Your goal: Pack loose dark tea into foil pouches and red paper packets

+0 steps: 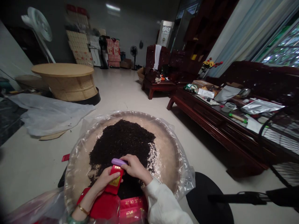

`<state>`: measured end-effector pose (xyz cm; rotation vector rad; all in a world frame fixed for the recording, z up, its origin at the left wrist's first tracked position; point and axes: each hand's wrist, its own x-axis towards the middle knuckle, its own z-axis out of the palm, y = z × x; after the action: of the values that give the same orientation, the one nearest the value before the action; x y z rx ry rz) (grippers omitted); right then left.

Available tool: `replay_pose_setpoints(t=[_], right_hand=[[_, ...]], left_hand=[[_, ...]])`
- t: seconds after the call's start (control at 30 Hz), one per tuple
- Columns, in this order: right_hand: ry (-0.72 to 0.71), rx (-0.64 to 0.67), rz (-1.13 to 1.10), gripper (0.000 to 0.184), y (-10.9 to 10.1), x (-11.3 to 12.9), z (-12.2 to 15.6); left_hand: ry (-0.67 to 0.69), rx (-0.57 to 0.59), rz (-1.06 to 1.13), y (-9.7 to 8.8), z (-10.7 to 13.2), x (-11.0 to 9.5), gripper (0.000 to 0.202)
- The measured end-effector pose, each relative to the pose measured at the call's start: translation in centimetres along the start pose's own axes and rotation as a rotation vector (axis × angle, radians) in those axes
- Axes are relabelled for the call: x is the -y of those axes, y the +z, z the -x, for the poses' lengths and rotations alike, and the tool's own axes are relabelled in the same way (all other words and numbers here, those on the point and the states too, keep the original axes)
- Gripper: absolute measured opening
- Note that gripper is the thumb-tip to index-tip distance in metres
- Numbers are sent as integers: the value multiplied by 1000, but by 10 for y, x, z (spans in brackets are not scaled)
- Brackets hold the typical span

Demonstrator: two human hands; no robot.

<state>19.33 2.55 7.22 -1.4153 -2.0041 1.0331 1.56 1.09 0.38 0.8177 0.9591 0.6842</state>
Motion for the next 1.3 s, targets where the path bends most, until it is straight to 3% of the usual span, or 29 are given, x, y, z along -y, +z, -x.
replay_pose_setpoints(t=[0.37, 0.67, 0.9, 1.17, 1.3], right_hand=[[94, 22, -113, 36, 4, -15, -2], [106, -2, -269, 30, 9, -28, -5], [96, -38, -275, 30, 14, -30, -7], [252, -19, -571, 46, -1, -37, -4], [185, 0, -506, 44, -3, -37, -5]], left_hand=[[-11, -9, -12, 0, -2, 1, 53], [-118, -80, 132, 0, -3, 4, 72], [-155, -53, 154, -4, -2, 1, 66], [-217, -30, 196, -3, -2, -2, 60], [-233, -26, 186, 1, 1, -8, 59]])
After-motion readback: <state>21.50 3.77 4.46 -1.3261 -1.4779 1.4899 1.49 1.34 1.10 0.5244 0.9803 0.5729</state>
